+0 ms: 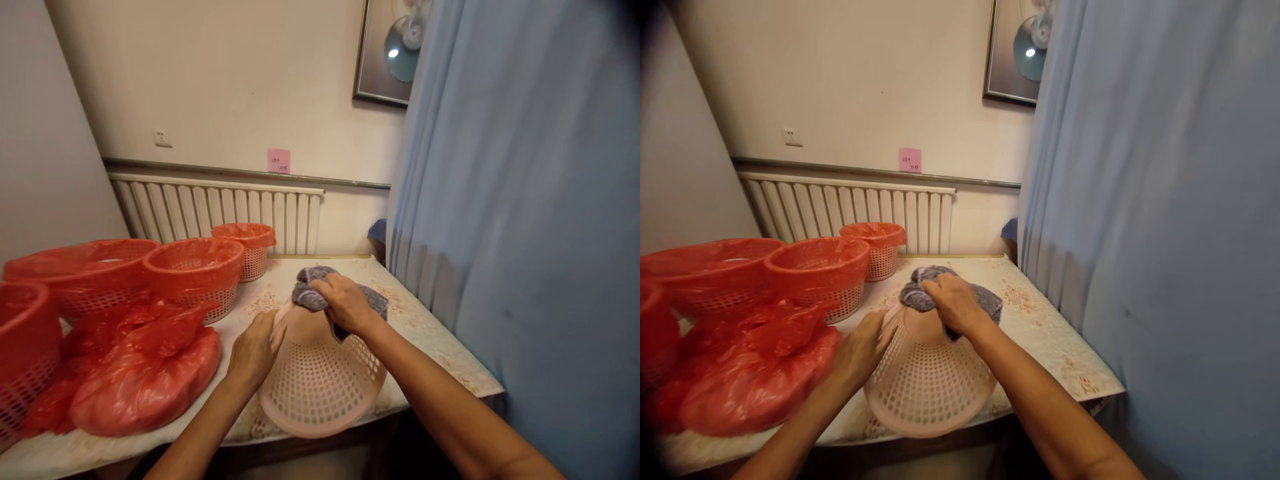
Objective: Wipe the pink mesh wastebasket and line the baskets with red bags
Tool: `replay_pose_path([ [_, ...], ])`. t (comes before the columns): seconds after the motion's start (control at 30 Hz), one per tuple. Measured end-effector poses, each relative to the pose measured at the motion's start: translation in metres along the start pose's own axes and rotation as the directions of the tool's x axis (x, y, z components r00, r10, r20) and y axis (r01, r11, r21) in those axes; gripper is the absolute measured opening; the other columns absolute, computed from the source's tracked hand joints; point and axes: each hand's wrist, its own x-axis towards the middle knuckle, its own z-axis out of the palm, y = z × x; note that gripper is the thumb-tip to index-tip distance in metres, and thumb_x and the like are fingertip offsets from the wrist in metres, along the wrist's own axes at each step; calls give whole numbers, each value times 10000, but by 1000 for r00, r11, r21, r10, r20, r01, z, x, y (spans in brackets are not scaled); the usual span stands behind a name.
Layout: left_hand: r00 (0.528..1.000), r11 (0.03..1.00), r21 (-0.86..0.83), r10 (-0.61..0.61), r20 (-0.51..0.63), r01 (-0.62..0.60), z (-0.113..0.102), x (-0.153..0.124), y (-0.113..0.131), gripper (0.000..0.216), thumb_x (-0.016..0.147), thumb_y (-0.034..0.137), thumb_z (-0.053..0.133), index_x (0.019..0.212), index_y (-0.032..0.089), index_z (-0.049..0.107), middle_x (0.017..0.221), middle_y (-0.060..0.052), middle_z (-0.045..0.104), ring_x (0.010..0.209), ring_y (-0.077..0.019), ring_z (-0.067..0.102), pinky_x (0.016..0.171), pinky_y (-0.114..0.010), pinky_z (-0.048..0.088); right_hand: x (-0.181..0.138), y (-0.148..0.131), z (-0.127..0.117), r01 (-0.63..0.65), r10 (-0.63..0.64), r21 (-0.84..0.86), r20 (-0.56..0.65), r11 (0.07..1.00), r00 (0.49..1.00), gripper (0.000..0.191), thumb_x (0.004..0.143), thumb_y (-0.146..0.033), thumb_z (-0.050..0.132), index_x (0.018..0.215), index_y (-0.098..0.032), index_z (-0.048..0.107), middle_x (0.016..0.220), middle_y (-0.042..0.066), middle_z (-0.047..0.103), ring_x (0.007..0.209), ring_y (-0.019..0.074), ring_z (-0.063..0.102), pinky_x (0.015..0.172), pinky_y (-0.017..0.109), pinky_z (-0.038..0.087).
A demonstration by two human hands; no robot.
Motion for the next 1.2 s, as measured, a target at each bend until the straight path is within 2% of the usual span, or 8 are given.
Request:
replay_pose_path([
  [0.17, 998, 984, -167, 56, -23, -59, -1, 19, 1, 239, 947, 302, 403, 984, 210, 621, 814, -43, 694, 738, -204, 674, 649, -268, 462, 21, -18, -1, 128, -127, -17, 54, 992, 990, 328, 892, -139, 451, 1180, -218, 589, 882, 60, 575, 810, 204, 478, 722, 312, 390],
  [0.4, 985, 947, -310, -125, -120, 82, 11, 13, -32, 284, 892, 271, 443, 1111, 201, 611, 885, -42, 729, 772, -197, 679, 695, -272, 482, -17, 34, 27, -229, 251, 309, -33, 923, 968, 459, 810, -119, 484, 1260, -197, 526, 1213, 88, 606, 1126, 223, 520, 974, 373, 414],
  [0.47, 960, 934, -302, -241, -146, 189, 12, 9, -33, 267, 889, 285, 451, 1078, 201, 620, 849, -33, 723, 741, -195, 671, 679, -271, 478, -40, 42, 47, -401, 461, 406, -59, 821, 885, 418, 825, -184, 481, 1239, -194, 543, 1205, 85, 623, 1131, 233, 547, 978, 394, 427],
  [0.6, 943, 910, -355, -287, -168, 213, 13, -3, -24, 236, 890, 278, 445, 1028, 208, 624, 875, -26, 725, 775, -198, 678, 695, -271, 488, -89, 26, 82, -676, 804, 469, -143, 568, 577, 395, 824, -293, 505, 1195, -170, 554, 1080, 104, 662, 1004, 265, 619, 877, 397, 481],
  [0.7, 958, 912, -381, -230, -172, 150, 17, -15, -19, 235, 897, 277, 434, 1036, 215, 613, 925, -26, 729, 813, -200, 683, 727, -274, 499, -113, 10, 89, -705, 847, 483, -177, 518, 501, 380, 811, -272, 507, 1178, -184, 554, 1044, 95, 667, 982, 265, 626, 862, 388, 487],
  [0.83, 974, 960, -237, -185, -134, 150, 17, -22, -24, 253, 909, 306, 433, 1063, 200, 603, 933, -54, 719, 826, -223, 674, 737, -303, 499, -105, 17, 67, -632, 765, 462, -188, 622, 616, 326, 805, -218, 488, 1114, -175, 582, 1019, 93, 667, 952, 252, 617, 853, 383, 486],
  [1.0, 997, 996, -90, 18, -72, -25, 1, -2, -20, 257, 918, 350, 454, 1058, 197, 606, 1007, -85, 680, 908, -230, 643, 783, -324, 493, -46, 20, 14, -265, 310, 281, -131, 922, 942, 453, 765, -93, 495, 1202, -193, 564, 1111, 85, 632, 1060, 237, 545, 928, 369, 435],
  [1.2, 985, 961, -238, 160, 56, -143, -13, 21, -2, 224, 932, 307, 441, 1023, 203, 618, 884, -49, 692, 792, -202, 651, 700, -287, 466, 7, -16, -16, 29, -35, 83, 74, 996, 997, 375, 811, -128, 516, 1167, -228, 579, 924, 54, 601, 872, 215, 522, 756, 321, 423],
])
